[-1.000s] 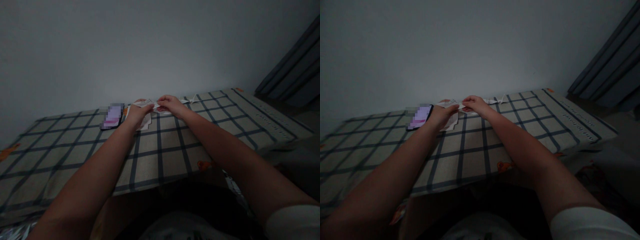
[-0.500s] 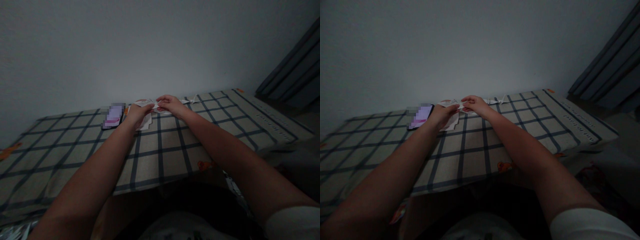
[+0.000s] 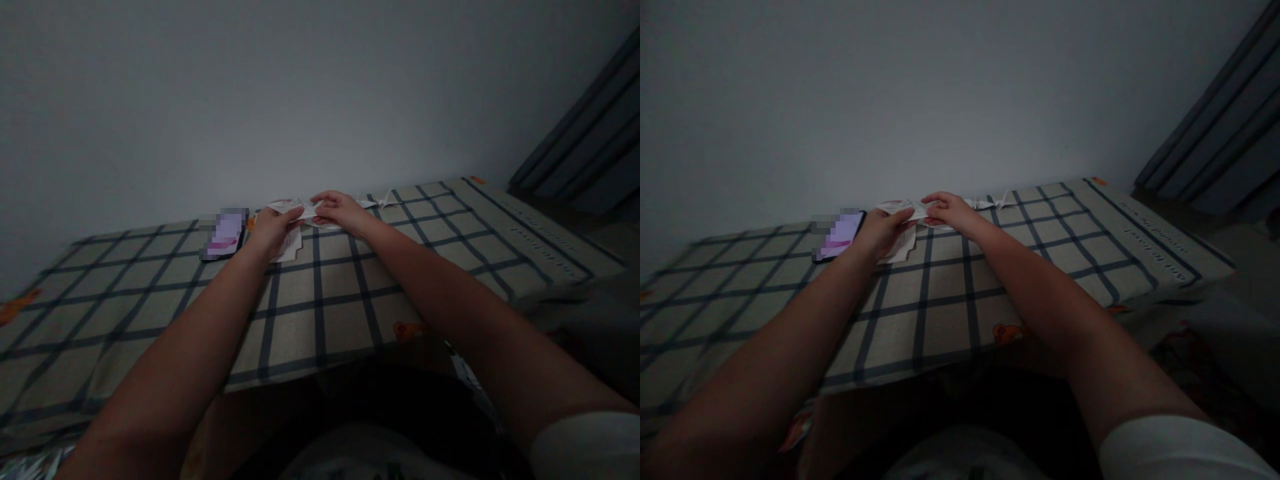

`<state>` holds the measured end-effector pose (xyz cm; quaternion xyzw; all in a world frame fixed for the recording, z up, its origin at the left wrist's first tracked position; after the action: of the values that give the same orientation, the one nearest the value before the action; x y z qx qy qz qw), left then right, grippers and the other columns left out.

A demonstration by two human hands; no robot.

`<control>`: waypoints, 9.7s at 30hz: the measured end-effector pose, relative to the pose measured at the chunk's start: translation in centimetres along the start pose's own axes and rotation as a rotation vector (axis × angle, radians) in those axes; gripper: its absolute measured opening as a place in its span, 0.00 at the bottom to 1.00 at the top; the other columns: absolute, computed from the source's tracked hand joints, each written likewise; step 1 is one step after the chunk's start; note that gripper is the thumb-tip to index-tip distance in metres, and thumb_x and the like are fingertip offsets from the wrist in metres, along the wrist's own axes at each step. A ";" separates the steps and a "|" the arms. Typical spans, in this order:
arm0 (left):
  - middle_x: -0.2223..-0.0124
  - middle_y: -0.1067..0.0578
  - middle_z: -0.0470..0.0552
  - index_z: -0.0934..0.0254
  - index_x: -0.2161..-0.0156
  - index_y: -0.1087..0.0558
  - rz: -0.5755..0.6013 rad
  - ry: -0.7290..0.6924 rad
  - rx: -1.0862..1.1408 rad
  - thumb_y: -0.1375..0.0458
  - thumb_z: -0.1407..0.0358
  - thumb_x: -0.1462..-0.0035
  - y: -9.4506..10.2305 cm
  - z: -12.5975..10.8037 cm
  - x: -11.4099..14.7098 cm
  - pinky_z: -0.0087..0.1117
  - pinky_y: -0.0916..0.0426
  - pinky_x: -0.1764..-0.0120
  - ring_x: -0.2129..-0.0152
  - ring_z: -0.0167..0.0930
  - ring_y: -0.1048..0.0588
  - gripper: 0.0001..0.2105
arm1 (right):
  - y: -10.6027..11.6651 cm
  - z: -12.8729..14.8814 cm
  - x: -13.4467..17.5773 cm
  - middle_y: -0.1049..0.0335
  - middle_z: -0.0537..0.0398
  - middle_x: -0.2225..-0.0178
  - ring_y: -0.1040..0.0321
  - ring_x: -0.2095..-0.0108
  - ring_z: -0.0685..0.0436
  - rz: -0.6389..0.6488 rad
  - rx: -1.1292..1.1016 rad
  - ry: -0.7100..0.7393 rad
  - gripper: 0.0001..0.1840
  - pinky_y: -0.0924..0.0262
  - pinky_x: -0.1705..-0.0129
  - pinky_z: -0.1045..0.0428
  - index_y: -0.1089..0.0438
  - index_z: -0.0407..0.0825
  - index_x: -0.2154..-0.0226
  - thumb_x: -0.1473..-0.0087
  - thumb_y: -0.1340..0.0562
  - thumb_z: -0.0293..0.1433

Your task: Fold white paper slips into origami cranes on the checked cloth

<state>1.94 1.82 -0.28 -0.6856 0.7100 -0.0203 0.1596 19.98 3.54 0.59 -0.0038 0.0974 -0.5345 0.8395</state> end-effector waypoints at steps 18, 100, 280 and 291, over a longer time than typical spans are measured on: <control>0.68 0.22 0.50 0.68 0.69 0.25 -0.050 -0.046 -0.035 0.26 0.56 0.60 -0.3 -0.3 0.2 0.31 0.28 0.59 0.70 0.28 0.23 0.19 | -0.4 0.0 0.2 0.28 0.57 0.75 0.32 0.74 0.53 0.040 0.268 0.087 0.08 0.35 0.68 0.57 0.30 0.45 0.72 0.41 0.37 0.28; 0.59 0.21 0.52 0.65 0.67 0.22 0.013 0.188 0.013 0.31 0.67 0.51 0.0 0.5 0.3 0.27 0.27 0.57 0.62 0.28 0.23 0.06 | 0.4 -0.6 -0.1 0.23 0.51 0.63 0.29 0.64 0.48 0.117 0.492 0.313 0.11 0.34 0.57 0.52 0.22 0.47 0.61 0.50 0.32 0.27; 0.71 0.22 0.49 0.67 0.71 0.23 -0.053 -0.030 -0.195 0.28 0.55 0.59 -0.6 -0.2 0.8 0.29 0.31 0.68 0.75 0.28 0.26 0.17 | 0.6 -0.4 0.3 0.32 0.57 0.78 0.39 0.76 0.51 0.191 0.603 0.130 0.18 0.45 0.70 0.54 0.25 0.43 0.69 0.45 0.37 0.43; 0.70 0.22 0.50 0.66 0.67 0.22 -0.070 -0.104 -0.155 0.30 0.50 0.56 0.0 0.7 0.1 0.30 0.30 0.67 0.74 0.29 0.25 0.20 | 0.5 -0.3 0.6 0.30 0.55 0.76 0.38 0.76 0.52 0.193 0.610 0.116 0.17 0.44 0.70 0.54 0.24 0.44 0.70 0.46 0.36 0.43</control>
<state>2.12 1.85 -1.02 -0.7205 0.6758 0.0646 0.1418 20.66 3.27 0.19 0.2876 -0.0196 -0.4565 0.8417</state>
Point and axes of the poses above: each hand's wrist, its own x-axis away from the middle knuckle, its own y-axis out of the back of the hand, z = x × y, the point moved 1 cm from there along -x, towards the middle knuckle
